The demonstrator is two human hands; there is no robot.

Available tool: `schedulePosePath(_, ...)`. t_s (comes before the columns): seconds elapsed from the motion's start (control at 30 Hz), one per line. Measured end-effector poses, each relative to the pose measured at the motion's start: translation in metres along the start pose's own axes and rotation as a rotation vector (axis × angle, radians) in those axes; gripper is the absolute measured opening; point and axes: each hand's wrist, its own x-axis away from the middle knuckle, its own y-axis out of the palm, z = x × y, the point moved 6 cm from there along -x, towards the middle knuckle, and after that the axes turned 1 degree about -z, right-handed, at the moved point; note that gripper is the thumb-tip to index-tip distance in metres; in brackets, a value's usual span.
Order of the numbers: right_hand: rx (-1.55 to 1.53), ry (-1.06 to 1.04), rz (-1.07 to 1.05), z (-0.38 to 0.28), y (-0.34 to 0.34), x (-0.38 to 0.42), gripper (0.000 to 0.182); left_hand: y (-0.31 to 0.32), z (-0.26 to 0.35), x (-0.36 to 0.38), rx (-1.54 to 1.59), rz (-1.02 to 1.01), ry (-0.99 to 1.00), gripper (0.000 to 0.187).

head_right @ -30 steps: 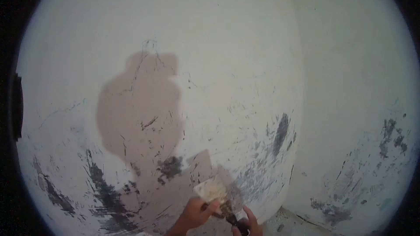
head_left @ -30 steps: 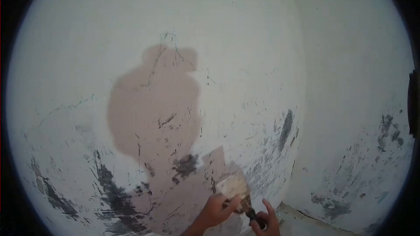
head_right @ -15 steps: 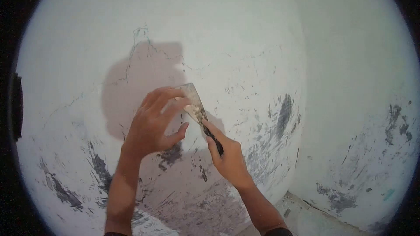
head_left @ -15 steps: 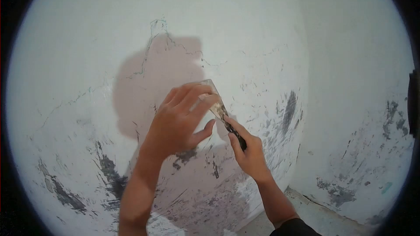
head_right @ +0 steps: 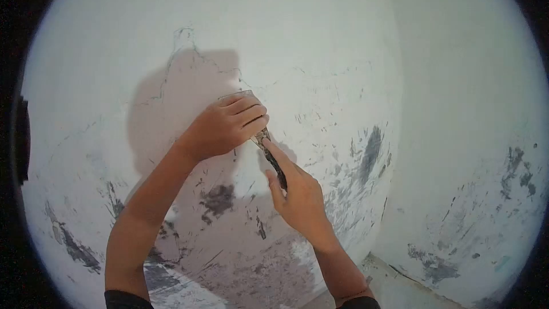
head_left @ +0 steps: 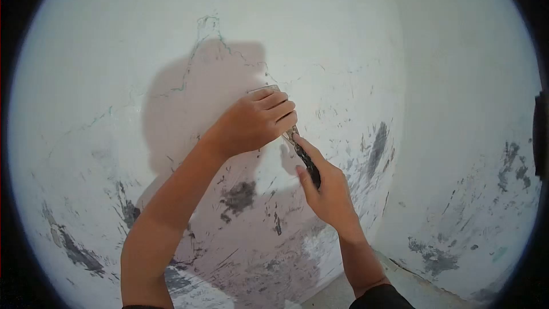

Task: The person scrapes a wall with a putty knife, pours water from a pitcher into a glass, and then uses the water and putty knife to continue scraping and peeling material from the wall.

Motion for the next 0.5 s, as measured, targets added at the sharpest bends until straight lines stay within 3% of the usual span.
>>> schedulePosePath(0.03, 0.039, -0.077, 0.05, -0.005, -0.003, 0.001, 0.046, -0.002, 0.001, -0.001, 0.004, 0.04, 0.031, 0.025)
schedulePosePath(0.3, 0.149, -0.112, 0.077, 0.005, 0.004, -0.004, 0.05, -0.013, -0.002, 0.004, 0.064, 0.13, 0.127, 0.018)
schedulePosePath(0.37, 0.154, -0.13, 0.089, 0.008, 0.004, -0.005, 0.051, -0.019, -0.006, 0.006, -0.101, 0.104, -0.019, 0.019)
schedulePosePath(0.5, 0.173, -0.15, 0.091, 0.004, 0.006, -0.004, 0.049, -0.015, -0.001, 0.01, -0.189, -0.003, -0.111, 0.02)
